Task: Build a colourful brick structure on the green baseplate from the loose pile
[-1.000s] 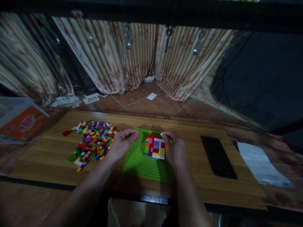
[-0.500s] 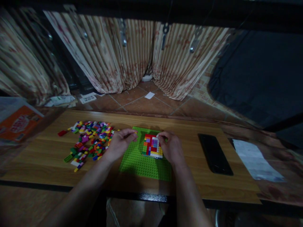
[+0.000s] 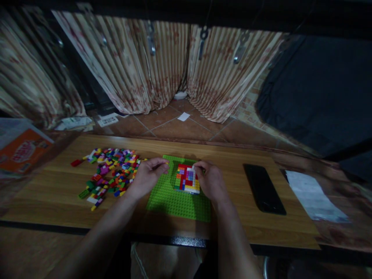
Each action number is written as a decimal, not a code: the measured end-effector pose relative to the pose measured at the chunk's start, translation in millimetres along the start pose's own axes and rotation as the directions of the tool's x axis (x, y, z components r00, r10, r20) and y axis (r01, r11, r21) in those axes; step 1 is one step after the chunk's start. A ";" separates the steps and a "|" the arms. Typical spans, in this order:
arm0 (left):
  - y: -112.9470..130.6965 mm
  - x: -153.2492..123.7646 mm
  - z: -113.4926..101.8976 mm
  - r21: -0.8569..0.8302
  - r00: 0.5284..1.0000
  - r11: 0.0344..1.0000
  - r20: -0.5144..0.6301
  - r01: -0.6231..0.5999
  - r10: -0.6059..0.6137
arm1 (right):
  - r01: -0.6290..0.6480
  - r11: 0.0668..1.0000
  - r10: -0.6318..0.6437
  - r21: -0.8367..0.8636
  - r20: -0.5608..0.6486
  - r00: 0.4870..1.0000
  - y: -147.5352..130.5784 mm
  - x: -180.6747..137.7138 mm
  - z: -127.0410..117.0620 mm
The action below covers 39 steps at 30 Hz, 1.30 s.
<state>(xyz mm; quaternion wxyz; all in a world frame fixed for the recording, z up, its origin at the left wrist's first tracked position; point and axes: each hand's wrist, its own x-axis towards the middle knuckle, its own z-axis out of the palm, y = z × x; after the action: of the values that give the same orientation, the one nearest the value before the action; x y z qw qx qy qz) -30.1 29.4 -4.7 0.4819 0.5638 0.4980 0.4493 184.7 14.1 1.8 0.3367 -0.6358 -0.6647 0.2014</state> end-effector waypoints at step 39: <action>-4.7 -5.5 11.2 0.056 0.997 0.998 0.075 0.013 -0.018 | -0.315 0.899 0.324 0.306 0.022 0.946 0.5 9.2 9.3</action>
<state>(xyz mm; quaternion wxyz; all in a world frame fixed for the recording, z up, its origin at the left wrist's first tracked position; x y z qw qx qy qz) -20.2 23.1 -11.0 0.4880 0.5897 0.4961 0.4099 178.8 24.6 -3.2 0.4028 -0.6793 -0.5074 0.3448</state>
